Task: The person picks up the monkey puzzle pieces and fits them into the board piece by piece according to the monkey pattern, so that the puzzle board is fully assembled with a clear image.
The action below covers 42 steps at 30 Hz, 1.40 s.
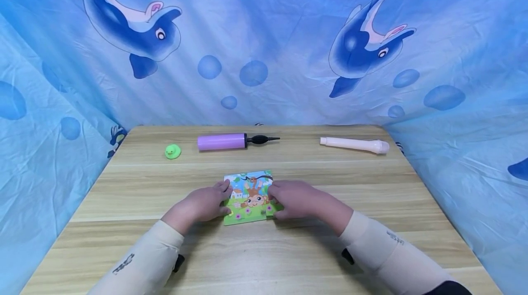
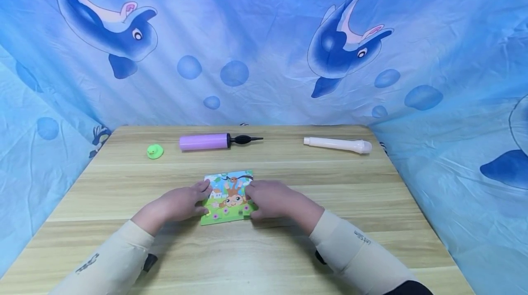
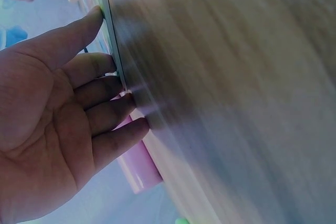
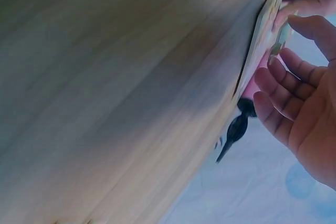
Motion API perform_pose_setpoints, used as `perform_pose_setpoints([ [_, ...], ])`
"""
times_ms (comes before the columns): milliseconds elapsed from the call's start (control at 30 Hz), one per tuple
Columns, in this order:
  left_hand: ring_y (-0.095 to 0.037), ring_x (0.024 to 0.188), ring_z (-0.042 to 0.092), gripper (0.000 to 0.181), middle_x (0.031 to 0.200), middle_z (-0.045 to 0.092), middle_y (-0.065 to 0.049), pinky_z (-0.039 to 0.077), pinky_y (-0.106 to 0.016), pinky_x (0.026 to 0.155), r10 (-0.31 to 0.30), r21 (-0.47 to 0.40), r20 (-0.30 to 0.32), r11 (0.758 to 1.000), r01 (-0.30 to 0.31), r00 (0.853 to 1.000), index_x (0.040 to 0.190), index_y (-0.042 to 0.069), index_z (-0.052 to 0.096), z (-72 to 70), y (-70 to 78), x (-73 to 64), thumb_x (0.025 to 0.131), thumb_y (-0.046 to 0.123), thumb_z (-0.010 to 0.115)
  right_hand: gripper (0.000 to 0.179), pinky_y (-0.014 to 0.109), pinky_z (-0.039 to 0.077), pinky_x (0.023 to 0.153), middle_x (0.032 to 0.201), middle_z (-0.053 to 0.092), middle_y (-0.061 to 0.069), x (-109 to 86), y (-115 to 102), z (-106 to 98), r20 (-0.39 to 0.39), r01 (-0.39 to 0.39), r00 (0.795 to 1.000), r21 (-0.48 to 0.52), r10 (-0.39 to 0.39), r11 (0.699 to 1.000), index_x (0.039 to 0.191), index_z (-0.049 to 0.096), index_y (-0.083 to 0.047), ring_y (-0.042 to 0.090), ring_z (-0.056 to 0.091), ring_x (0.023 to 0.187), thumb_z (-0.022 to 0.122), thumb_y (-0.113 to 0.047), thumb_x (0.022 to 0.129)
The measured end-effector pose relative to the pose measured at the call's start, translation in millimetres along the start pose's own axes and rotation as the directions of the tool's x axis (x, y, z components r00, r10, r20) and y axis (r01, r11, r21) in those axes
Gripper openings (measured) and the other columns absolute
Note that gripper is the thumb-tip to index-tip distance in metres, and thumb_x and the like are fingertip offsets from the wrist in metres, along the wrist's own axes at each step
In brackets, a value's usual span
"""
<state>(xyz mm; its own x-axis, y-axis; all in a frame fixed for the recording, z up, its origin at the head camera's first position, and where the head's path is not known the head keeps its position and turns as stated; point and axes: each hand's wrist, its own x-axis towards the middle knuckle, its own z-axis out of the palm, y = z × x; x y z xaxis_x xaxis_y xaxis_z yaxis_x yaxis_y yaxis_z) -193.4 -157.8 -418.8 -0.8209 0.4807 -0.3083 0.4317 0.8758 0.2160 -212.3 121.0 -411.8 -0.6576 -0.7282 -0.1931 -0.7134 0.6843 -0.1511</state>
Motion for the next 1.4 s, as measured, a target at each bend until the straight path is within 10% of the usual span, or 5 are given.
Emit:
perform_pose_setpoints([
  [700,-0.038,0.145,0.03,0.067,0.16,0.025,-0.02,0.033,-0.052,0.115,-0.001,-0.001,0.01,1.0,0.001,1.0,0.149,0.002,0.039,-0.3,-0.2,1.2,0.096,0.037,0.062,0.023,0.024,0.048,0.071,0.093,0.051,-0.011,48.9,-27,5,0.058,0.09,0.995,-0.09,-0.085,0.992,0.105,0.059,-0.024,0.006,0.05,0.083,0.067,-0.038,0.089],
  [1400,-0.038,0.146,0.028,0.067,0.16,0.024,-0.021,0.033,-0.053,0.115,-0.015,-0.002,0.037,1.0,0.015,0.999,0.149,0.002,0.038,-5.3,-1.4,1.7,0.096,0.035,0.061,0.056,0.036,0.047,0.104,0.136,0.053,0.004,23.5,-38,5,0.037,0.149,0.989,-0.167,-0.144,0.975,0.136,0.056,-0.02,0.019,0.052,0.122,0.064,-0.052,0.09],
])
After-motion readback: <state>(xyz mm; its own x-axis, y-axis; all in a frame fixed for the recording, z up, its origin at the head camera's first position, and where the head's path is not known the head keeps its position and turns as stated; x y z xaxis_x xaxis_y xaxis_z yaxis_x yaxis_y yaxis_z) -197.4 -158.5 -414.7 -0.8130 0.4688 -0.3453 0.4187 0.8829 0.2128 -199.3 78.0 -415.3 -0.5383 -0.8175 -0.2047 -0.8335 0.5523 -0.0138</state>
